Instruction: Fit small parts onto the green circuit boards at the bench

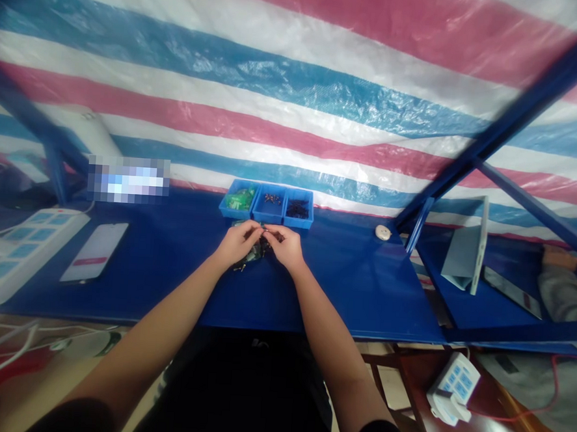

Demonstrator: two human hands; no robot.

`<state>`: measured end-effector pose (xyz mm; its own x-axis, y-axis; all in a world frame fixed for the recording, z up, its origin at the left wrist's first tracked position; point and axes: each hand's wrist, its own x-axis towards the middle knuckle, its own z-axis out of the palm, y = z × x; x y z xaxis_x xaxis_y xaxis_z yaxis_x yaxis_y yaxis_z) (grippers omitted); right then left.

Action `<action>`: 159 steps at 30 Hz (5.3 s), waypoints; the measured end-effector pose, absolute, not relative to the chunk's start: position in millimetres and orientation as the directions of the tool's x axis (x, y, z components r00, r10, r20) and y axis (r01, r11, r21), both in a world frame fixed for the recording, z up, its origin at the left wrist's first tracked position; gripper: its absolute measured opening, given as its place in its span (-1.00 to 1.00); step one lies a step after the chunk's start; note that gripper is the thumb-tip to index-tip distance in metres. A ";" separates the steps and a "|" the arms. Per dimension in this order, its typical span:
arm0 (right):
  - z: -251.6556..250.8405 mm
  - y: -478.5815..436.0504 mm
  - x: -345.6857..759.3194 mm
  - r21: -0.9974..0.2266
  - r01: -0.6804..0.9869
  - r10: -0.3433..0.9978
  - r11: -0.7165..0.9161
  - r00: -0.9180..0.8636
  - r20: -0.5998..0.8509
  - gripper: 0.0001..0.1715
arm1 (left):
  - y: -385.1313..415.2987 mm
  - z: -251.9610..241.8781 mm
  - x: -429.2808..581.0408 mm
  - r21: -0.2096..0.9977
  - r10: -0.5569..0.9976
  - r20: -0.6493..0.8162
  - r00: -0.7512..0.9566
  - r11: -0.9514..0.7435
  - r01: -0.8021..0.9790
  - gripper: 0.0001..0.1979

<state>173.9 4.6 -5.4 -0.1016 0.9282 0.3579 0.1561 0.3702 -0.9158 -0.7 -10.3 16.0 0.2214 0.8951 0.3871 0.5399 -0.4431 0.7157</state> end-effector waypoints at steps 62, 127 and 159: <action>4.7 32.4 228.8 -0.527 0.788 0.946 0.318 -0.298 0.126 -0.67 | -5.3 9.6 -4.5 0.661 0.894 0.429 0.128 -0.408 0.630 -0.67; 2.4 9.6 173.2 -0.939 0.128 0.945 0.319 -0.119 0.304 -0.66 | -8.3 10.8 -2.7 0.713 0.894 0.423 0.152 -0.431 0.553 -0.75; 0.8 9.5 172.6 -0.936 0.100 0.933 0.339 -0.166 0.320 -0.67 | -7.0 9.4 -2.9 0.703 0.884 0.443 0.152 -0.447 0.553 -0.74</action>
